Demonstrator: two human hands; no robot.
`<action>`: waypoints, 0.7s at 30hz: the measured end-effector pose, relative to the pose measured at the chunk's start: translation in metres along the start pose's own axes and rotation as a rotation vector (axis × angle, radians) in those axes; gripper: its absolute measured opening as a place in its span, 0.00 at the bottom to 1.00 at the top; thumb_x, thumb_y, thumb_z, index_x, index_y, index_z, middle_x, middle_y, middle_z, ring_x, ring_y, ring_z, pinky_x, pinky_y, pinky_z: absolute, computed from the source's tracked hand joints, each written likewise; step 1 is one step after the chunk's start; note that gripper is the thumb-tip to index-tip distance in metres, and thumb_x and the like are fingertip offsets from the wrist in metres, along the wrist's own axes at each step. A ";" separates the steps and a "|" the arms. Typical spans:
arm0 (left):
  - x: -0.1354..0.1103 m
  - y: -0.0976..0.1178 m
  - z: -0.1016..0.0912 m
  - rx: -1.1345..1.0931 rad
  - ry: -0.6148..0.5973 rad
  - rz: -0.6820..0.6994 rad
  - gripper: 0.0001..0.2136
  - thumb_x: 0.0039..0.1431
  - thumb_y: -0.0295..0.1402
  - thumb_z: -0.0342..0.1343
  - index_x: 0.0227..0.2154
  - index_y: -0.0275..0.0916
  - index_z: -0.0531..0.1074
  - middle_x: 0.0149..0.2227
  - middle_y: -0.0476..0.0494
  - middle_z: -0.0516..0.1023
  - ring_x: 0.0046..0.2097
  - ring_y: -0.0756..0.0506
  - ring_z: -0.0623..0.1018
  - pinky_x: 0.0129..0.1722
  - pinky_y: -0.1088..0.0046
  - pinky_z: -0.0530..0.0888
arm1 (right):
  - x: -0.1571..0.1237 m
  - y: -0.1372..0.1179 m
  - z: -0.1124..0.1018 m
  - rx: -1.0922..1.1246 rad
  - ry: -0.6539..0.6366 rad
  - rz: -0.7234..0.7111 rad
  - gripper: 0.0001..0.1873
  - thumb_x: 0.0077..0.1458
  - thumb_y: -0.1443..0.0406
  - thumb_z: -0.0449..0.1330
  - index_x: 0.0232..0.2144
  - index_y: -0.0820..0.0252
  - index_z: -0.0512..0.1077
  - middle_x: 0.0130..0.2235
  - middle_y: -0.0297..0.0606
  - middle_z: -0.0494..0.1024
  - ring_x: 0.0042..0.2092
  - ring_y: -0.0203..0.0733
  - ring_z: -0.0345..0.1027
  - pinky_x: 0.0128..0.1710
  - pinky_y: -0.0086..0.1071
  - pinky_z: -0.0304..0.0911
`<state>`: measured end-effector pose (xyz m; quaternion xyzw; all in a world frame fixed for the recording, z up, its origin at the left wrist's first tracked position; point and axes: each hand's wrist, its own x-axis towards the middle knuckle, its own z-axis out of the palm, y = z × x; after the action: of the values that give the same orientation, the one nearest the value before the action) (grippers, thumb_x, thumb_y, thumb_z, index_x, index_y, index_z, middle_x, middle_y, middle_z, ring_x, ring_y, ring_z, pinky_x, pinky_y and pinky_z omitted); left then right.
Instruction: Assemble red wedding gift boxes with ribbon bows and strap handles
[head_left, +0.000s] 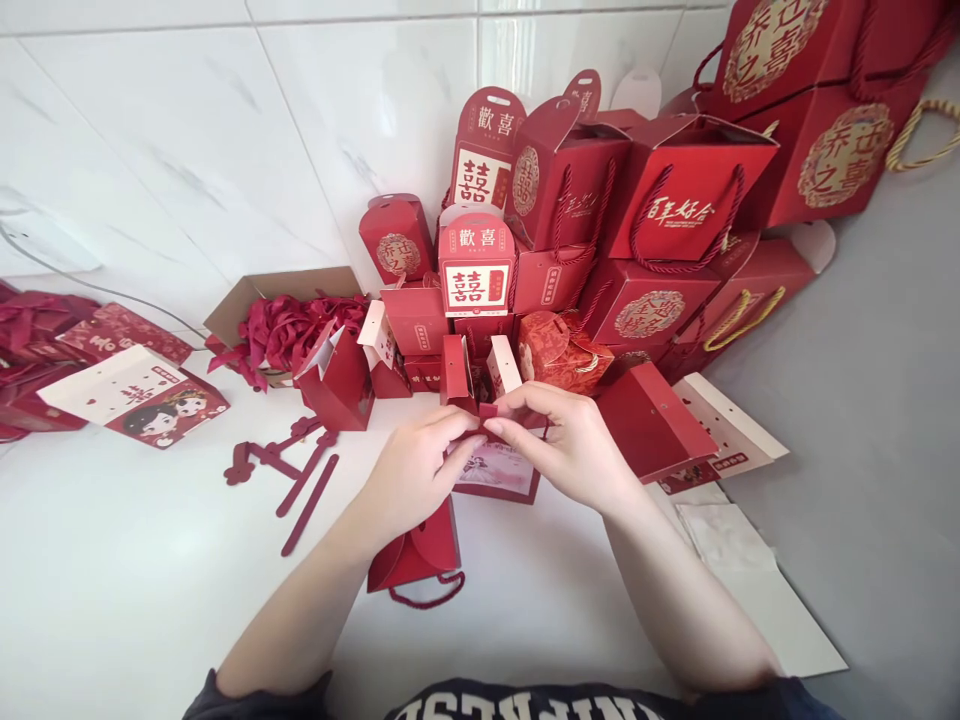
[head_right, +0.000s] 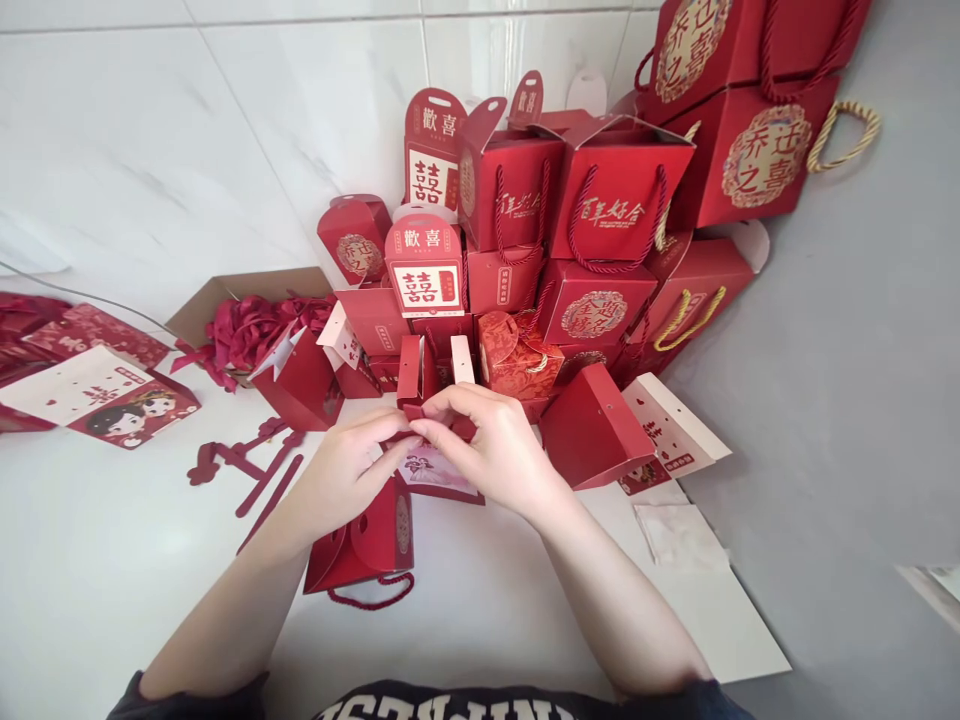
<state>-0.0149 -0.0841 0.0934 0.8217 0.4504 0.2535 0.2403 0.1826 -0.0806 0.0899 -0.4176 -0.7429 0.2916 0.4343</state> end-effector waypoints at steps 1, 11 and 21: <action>0.000 0.000 -0.001 0.001 0.022 -0.003 0.10 0.68 0.33 0.47 0.38 0.39 0.73 0.36 0.46 0.76 0.37 0.47 0.74 0.37 0.72 0.69 | 0.000 -0.001 -0.001 -0.001 -0.025 -0.005 0.05 0.60 0.62 0.62 0.35 0.57 0.73 0.37 0.35 0.79 0.39 0.39 0.73 0.40 0.31 0.67; -0.001 0.003 -0.003 -0.014 0.071 -0.081 0.11 0.67 0.34 0.48 0.34 0.38 0.74 0.34 0.46 0.76 0.35 0.47 0.74 0.36 0.71 0.69 | -0.003 0.002 0.003 -0.061 -0.079 -0.067 0.08 0.58 0.70 0.59 0.42 0.58 0.70 0.43 0.36 0.77 0.44 0.39 0.72 0.46 0.32 0.68; 0.000 0.006 -0.002 -0.046 0.069 -0.079 0.08 0.66 0.31 0.50 0.35 0.39 0.74 0.35 0.49 0.77 0.37 0.48 0.75 0.38 0.72 0.69 | -0.004 0.002 0.003 -0.075 -0.096 -0.057 0.10 0.59 0.68 0.58 0.44 0.57 0.69 0.44 0.37 0.77 0.45 0.40 0.73 0.46 0.34 0.69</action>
<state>-0.0130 -0.0865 0.0986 0.7882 0.4847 0.2821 0.2534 0.1821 -0.0833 0.0852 -0.3977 -0.7850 0.2708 0.3903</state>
